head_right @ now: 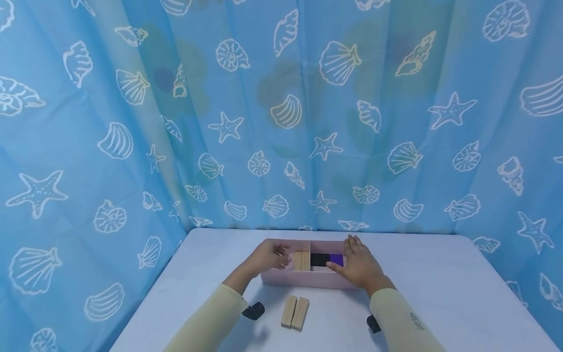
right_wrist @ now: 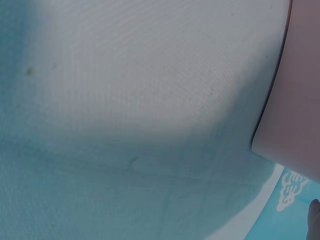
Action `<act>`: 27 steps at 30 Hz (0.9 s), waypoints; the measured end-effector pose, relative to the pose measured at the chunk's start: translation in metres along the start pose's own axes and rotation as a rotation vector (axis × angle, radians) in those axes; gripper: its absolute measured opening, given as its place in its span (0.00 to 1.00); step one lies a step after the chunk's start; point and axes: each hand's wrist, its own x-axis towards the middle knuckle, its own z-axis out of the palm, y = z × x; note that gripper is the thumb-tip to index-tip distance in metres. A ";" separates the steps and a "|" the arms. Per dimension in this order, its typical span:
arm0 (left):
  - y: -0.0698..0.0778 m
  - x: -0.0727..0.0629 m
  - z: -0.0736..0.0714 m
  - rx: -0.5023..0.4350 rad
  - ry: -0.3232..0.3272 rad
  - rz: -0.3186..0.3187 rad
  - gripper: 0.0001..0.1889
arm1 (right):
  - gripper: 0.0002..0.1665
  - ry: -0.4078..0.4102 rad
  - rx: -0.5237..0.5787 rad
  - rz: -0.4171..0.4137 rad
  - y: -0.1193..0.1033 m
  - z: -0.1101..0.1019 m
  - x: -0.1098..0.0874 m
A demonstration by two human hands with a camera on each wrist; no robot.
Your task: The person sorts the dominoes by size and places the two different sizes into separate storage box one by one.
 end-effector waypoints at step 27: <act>-0.037 -0.051 0.023 -0.028 -0.136 0.019 0.18 | 0.65 0.007 0.004 0.016 0.000 0.002 0.003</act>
